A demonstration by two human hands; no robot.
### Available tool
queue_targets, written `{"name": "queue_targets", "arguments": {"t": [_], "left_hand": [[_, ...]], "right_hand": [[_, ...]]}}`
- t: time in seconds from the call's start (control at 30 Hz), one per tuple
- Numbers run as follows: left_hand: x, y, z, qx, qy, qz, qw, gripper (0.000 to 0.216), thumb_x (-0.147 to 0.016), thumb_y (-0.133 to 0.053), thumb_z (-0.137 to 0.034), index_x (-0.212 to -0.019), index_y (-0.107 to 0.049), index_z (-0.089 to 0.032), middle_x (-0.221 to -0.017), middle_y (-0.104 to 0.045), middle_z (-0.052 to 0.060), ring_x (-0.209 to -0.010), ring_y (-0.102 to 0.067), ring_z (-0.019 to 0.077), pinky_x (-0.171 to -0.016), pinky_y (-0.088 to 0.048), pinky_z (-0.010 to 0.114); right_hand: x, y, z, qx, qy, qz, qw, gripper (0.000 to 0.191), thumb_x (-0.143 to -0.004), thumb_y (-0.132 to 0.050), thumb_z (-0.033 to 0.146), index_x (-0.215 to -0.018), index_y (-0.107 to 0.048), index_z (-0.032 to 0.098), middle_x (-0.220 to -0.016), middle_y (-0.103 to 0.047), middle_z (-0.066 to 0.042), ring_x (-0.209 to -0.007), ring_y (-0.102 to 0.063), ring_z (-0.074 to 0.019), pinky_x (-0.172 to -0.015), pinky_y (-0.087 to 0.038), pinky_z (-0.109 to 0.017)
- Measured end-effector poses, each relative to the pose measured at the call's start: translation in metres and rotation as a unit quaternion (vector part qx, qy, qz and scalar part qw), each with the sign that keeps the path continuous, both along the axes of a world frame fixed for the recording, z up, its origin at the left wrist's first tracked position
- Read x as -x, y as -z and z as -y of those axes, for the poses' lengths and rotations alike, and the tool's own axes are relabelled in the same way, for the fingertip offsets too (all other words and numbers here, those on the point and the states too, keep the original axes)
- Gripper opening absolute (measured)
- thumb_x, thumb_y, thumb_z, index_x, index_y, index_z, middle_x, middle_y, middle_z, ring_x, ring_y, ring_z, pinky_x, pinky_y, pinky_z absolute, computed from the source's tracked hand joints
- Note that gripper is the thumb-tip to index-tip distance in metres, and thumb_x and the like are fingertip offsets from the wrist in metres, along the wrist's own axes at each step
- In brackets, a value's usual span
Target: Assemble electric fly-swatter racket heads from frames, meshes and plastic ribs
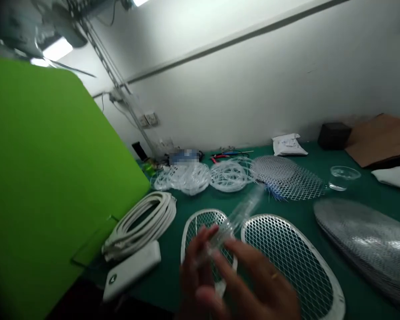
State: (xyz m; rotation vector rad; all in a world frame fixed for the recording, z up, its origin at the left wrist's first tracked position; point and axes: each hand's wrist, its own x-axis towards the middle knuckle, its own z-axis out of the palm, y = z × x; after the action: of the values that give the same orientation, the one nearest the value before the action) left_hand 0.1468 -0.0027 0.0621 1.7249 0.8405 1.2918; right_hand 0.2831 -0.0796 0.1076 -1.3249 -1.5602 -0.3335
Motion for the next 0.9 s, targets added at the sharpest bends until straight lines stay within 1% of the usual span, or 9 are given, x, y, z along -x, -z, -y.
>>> {"name": "queue_targets", "arguments": {"t": [0.07, 0.13, 0.17, 0.23, 0.33, 0.4, 0.57, 0.77, 0.9], "left_hand": [[-0.007, -0.022, -0.010, 0.086, -0.004, 0.063, 0.994, 0.036, -0.104, -0.043, -0.039, -0.136, -0.049, -0.025, -0.119, -0.069, 0.010, -0.107, -0.069, 0.0266, -0.089, -0.058, 0.043], [-0.009, -0.041, -0.022, 0.179, 0.082, 0.109, 0.974, 0.040, -0.103, -0.047, -0.038, -0.139, -0.043, -0.020, -0.108, -0.072, 0.011, -0.089, -0.074, 0.0253, -0.074, -0.062, 0.039], [-0.009, -0.046, -0.026, 0.207, 0.110, 0.123, 0.964, 0.040, -0.102, -0.049, -0.037, -0.137, -0.044, -0.018, -0.105, -0.073, 0.012, -0.083, -0.075, 0.0241, -0.070, -0.062, 0.036], [-0.009, -0.049, -0.032, 0.250, 0.165, 0.134, 0.944, 0.039, -0.100, -0.054, -0.036, -0.132, -0.046, -0.015, -0.100, -0.074, 0.012, -0.077, -0.075, 0.0227, -0.064, -0.062, 0.032], [-0.013, -0.040, -0.031, 0.304, 0.226, 0.131, 0.916, 0.038, -0.099, -0.056, -0.035, -0.130, -0.048, -0.015, -0.100, -0.074, 0.014, -0.075, -0.075, 0.0225, -0.061, -0.061, 0.029], [-0.018, -0.033, -0.029, 0.330, 0.254, 0.116, 0.902, 0.039, -0.099, -0.056, -0.034, -0.131, -0.048, -0.015, -0.101, -0.073, 0.015, -0.076, -0.075, 0.0224, -0.061, -0.060, 0.028], [-0.032, -0.025, -0.032, 0.379, 0.310, 0.056, 0.870, 0.041, -0.099, -0.056, -0.032, -0.135, -0.047, -0.015, -0.102, -0.073, 0.017, -0.076, -0.075, 0.0210, -0.062, -0.060, 0.027], [-0.048, -0.018, -0.043, 0.408, 0.321, 0.019, 0.855, 0.045, -0.096, -0.059, -0.034, -0.136, -0.047, -0.015, -0.103, -0.072, 0.017, -0.077, -0.075, 0.0217, -0.063, -0.060, 0.028], [-0.055, -0.014, -0.043, 0.423, 0.316, 0.014, 0.849, 0.046, -0.095, -0.061, -0.033, -0.135, -0.048, -0.015, -0.100, -0.073, 0.017, -0.076, -0.075, 0.0221, -0.060, -0.060, 0.028]], "right_hand": [[-0.035, -0.018, -0.007, -0.013, 0.063, 0.020, 0.998, 0.037, -0.092, -0.061, 0.029, -0.129, -0.063, 0.032, -0.121, -0.066, -0.006, -0.108, -0.065, -0.0251, -0.093, -0.055, -0.039], [-0.073, -0.031, -0.023, -0.048, 0.179, -0.011, 0.983, 0.047, -0.088, -0.067, 0.038, -0.134, -0.060, 0.029, -0.132, -0.059, -0.010, -0.118, -0.058, -0.0320, -0.098, -0.050, -0.050], [-0.091, -0.035, -0.032, -0.027, 0.189, -0.029, 0.981, 0.060, -0.084, -0.069, 0.049, -0.138, -0.056, 0.027, -0.138, -0.053, -0.013, -0.121, -0.055, -0.0357, -0.093, -0.052, -0.052], [-0.120, -0.037, -0.045, 0.094, 0.125, -0.102, 0.982, 0.068, -0.082, -0.066, 0.061, -0.141, -0.053, 0.029, -0.133, -0.058, -0.013, -0.109, -0.062, -0.0340, -0.079, -0.058, -0.048], [-0.145, -0.033, -0.051, 0.233, -0.011, -0.227, 0.945, 0.056, -0.083, -0.063, 0.061, -0.132, -0.060, 0.035, -0.119, -0.067, -0.008, -0.092, -0.068, -0.0277, -0.065, -0.060, -0.037], [-0.151, -0.028, -0.049, 0.246, -0.028, -0.264, 0.932, 0.049, -0.080, -0.066, 0.060, -0.122, -0.067, 0.034, -0.113, -0.069, -0.008, -0.088, -0.068, -0.0265, -0.063, -0.059, -0.035], [-0.165, -0.016, -0.050, 0.294, -0.039, -0.258, 0.920, 0.043, -0.073, -0.074, 0.059, -0.101, -0.076, 0.027, -0.095, -0.072, -0.009, -0.076, -0.066, -0.0243, -0.056, -0.055, -0.033], [-0.195, 0.006, -0.052, 0.379, -0.074, -0.307, 0.870, 0.047, -0.072, -0.076, 0.057, -0.104, -0.076, 0.022, -0.087, -0.073, -0.009, -0.077, -0.066, -0.0239, -0.055, -0.053, -0.030], [-0.201, 0.016, -0.052, 0.389, -0.067, -0.321, 0.861, 0.048, -0.072, -0.076, 0.057, -0.106, -0.075, 0.022, -0.089, -0.073, -0.008, -0.078, -0.066, -0.0228, -0.056, -0.052, -0.030]]}}
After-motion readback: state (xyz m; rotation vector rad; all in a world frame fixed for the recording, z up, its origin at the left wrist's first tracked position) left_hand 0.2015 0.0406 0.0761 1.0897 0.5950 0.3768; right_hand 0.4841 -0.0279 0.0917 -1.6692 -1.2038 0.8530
